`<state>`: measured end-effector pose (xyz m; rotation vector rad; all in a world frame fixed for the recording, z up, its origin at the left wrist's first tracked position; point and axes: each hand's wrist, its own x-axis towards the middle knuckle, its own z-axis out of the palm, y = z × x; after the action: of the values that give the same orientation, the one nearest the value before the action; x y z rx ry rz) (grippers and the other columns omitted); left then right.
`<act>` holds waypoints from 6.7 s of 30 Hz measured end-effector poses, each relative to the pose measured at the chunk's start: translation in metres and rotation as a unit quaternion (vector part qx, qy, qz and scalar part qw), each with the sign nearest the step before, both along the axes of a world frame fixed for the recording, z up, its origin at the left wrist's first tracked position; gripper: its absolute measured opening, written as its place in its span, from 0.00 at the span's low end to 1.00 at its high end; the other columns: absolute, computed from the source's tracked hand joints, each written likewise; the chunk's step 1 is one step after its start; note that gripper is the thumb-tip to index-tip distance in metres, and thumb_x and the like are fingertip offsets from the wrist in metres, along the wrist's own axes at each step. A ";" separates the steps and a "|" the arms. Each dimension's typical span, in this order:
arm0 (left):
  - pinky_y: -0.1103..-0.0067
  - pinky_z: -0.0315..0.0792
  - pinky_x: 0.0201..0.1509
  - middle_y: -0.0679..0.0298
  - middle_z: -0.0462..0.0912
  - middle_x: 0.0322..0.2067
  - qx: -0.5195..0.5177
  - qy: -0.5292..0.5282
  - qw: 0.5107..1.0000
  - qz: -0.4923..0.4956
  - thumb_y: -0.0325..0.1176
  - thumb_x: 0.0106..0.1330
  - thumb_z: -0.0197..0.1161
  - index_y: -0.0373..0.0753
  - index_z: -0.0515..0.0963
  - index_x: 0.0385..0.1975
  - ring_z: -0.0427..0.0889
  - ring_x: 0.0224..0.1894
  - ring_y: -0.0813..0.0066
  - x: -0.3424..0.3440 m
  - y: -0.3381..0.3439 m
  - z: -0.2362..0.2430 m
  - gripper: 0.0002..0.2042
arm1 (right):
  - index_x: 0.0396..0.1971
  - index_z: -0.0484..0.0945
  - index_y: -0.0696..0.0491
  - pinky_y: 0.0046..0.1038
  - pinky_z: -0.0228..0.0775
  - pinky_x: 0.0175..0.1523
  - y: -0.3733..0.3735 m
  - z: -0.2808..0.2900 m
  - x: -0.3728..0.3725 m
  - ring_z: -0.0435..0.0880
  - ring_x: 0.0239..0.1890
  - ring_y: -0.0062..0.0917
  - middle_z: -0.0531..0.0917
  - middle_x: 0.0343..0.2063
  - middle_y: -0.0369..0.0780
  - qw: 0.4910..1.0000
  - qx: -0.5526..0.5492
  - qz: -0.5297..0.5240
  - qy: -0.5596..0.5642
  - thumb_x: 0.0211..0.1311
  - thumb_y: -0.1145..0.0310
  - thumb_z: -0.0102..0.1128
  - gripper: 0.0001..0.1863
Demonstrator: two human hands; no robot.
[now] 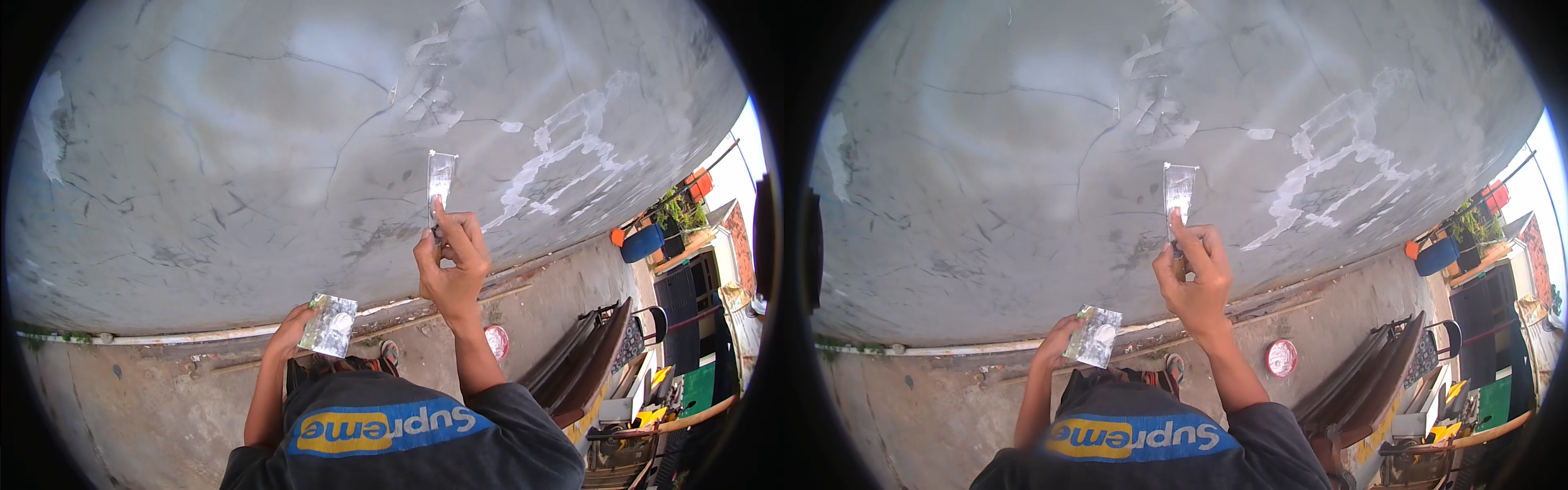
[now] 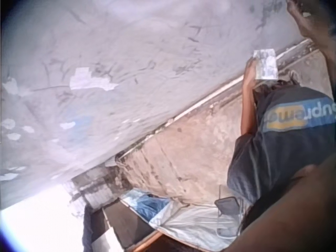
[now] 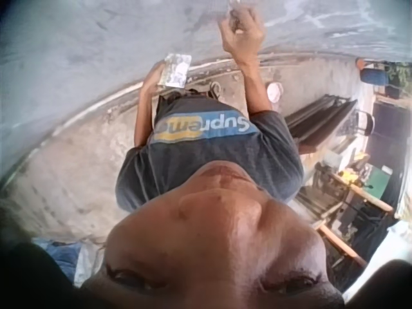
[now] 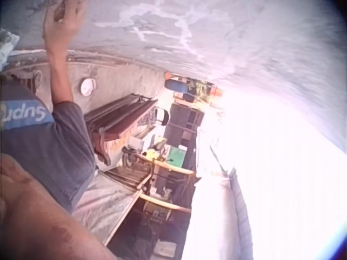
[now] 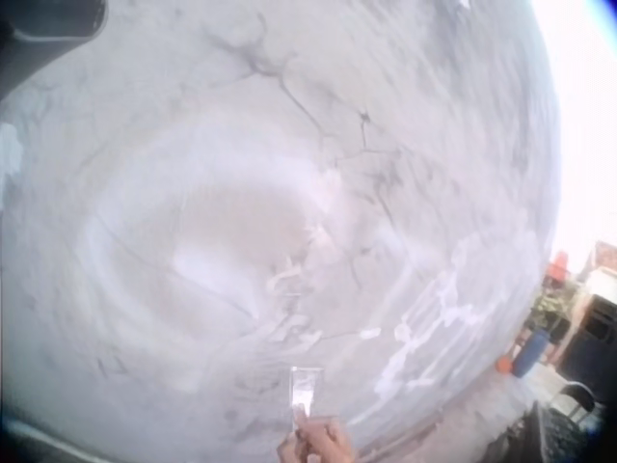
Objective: The person uses a putty knife to apply white plaster to a cracked concrete wall, repeatedly scooping material from a metal hawk and smoothing it into the surface. The person works methodically across different sections of the wall, covering cracks and uneven areas.
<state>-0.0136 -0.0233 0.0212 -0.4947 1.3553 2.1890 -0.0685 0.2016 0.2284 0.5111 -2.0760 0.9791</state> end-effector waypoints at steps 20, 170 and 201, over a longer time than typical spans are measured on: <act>0.78 0.78 0.47 0.58 0.81 0.48 0.008 0.031 0.999 -0.041 0.35 0.74 0.52 0.28 0.69 0.59 0.83 0.45 0.74 -0.003 -0.002 -0.006 0.20 | 0.53 0.81 0.56 0.16 0.59 0.21 0.010 0.033 -0.021 0.68 0.19 0.12 0.74 0.31 0.37 0.995 -0.033 0.026 0.088 0.51 0.87 0.60 0.26; 0.74 0.68 0.58 0.53 0.74 0.54 -0.179 0.054 0.972 -0.140 0.37 0.72 0.52 0.26 0.66 0.59 0.72 0.56 0.68 -0.010 0.034 0.002 0.23 | 0.39 0.85 0.49 0.33 0.75 0.31 0.047 -0.081 0.063 0.84 0.29 0.32 0.81 0.28 0.39 0.783 0.571 0.161 -0.186 0.49 0.75 0.60 0.15; 0.76 0.77 0.50 0.55 0.80 0.48 -0.070 0.025 0.995 -0.062 0.35 0.73 0.51 0.26 0.68 0.58 0.82 0.47 0.71 0.016 0.014 -0.025 0.20 | 0.59 0.78 0.48 0.23 0.68 0.33 0.032 0.013 -0.029 0.71 0.29 0.22 0.72 0.52 0.41 0.988 -0.082 -0.061 0.117 0.54 0.90 0.54 0.32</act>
<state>0.0029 -0.0089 -0.0037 -0.3978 1.5325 2.0274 -0.0979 0.2337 0.2415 0.3881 -1.7786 0.9592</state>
